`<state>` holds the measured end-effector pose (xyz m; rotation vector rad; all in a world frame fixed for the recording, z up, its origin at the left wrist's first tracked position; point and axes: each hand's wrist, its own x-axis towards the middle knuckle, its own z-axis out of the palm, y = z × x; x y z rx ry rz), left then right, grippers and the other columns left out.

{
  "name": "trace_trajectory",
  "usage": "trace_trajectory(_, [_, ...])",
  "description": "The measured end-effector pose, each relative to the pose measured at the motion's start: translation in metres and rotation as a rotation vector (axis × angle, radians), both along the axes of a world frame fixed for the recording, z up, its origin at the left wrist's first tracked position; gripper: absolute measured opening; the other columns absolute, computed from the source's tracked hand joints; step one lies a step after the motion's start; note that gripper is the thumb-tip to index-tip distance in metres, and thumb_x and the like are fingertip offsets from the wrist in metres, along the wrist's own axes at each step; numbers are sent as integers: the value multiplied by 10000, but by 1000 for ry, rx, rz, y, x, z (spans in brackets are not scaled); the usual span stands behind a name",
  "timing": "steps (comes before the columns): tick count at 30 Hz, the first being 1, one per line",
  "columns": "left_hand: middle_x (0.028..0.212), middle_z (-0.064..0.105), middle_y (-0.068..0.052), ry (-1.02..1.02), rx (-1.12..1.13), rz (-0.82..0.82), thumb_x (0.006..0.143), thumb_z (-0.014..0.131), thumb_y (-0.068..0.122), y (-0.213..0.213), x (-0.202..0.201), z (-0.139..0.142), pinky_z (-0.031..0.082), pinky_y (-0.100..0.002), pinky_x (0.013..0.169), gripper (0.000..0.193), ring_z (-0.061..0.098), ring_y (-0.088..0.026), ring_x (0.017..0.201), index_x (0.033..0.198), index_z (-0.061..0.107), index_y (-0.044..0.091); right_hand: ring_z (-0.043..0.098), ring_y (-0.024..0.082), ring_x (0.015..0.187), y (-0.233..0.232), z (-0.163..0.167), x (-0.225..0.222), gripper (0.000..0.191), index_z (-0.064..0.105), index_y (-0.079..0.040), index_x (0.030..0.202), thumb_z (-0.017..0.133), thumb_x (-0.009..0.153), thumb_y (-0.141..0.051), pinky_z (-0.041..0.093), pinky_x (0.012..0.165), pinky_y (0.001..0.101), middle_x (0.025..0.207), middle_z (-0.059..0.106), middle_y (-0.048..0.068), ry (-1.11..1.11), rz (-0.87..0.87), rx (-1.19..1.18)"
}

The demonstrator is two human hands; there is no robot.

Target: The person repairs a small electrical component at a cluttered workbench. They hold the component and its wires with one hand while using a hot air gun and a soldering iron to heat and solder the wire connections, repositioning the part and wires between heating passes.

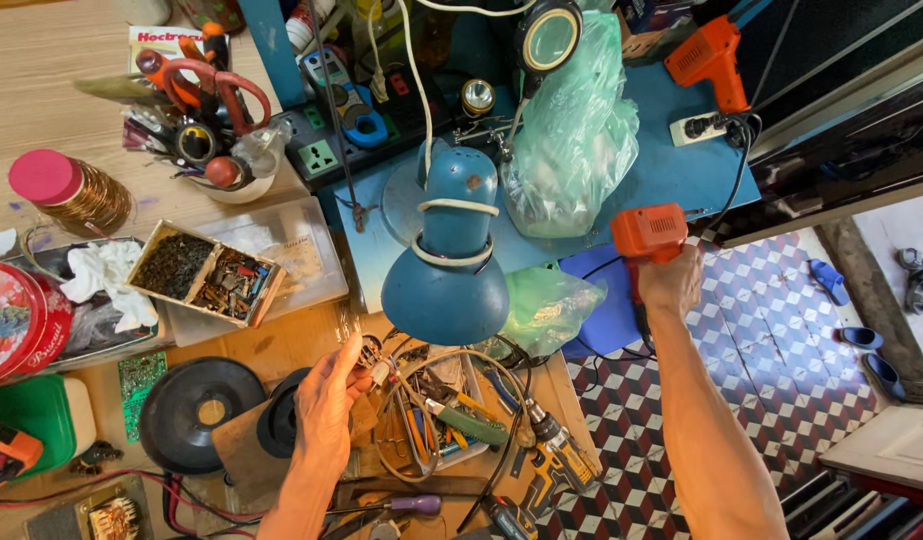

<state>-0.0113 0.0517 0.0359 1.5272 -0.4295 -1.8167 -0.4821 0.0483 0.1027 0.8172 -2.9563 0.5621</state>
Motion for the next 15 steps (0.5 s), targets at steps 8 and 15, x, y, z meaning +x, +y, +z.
trace_trajectory(8, [931,605,-64,-20,30,23,820,773,452,-8,3,14,523,-329,827,522,614,-167,883,1088,668,16,583,375,1198,-45,-19,-23,680,575,0,1276,868,701,-216,479,980,480,1285,596,188,-55,101,19])
trace_trajectory(15, [880,613,-4,-6,-100,76,819,792,426,-14,5,-7,503,-257,729,432,576,-94,769,994,710,41,573,351,1175,-47,-32,-36,534,609,29,1253,793,845,-263,464,1045,459,1263,628,220,-26,331,-83])
